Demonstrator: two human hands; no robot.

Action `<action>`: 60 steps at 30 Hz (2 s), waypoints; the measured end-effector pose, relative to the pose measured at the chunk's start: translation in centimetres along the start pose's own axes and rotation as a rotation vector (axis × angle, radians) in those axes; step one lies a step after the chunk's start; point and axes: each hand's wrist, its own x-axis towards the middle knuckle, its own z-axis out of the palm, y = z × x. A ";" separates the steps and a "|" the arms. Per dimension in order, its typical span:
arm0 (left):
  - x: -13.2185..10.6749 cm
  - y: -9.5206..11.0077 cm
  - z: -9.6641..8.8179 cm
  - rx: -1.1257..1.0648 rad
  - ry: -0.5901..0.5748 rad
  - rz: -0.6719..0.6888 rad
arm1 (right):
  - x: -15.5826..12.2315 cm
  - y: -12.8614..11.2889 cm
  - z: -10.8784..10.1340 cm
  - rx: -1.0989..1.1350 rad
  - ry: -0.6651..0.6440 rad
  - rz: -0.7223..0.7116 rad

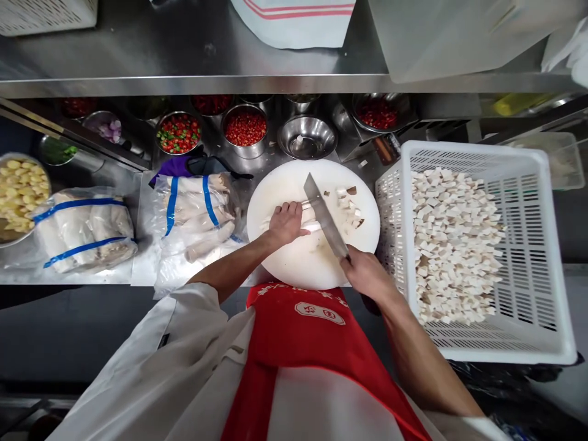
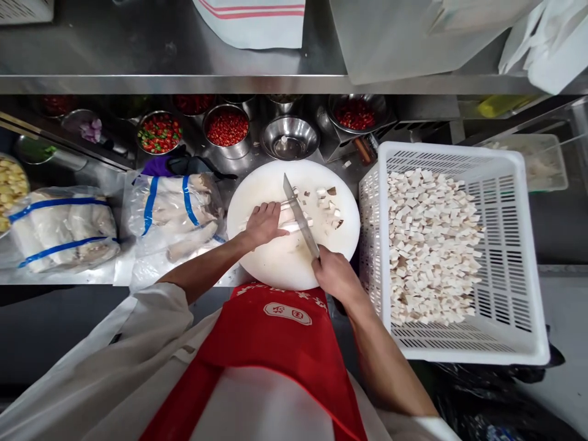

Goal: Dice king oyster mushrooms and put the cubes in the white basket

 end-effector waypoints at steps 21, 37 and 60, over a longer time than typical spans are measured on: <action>-2.3 -2.2 0.1 -0.060 0.049 -0.005 | 2.5 -2.4 0.0 -0.047 0.038 -0.018; -4.6 -3.5 0.8 -0.126 0.108 -0.049 | -0.5 -3.5 -0.7 -0.049 0.033 -0.027; -6.0 -5.2 3.1 -0.207 0.212 0.036 | 2.6 -6.2 2.9 -0.088 -0.026 -0.024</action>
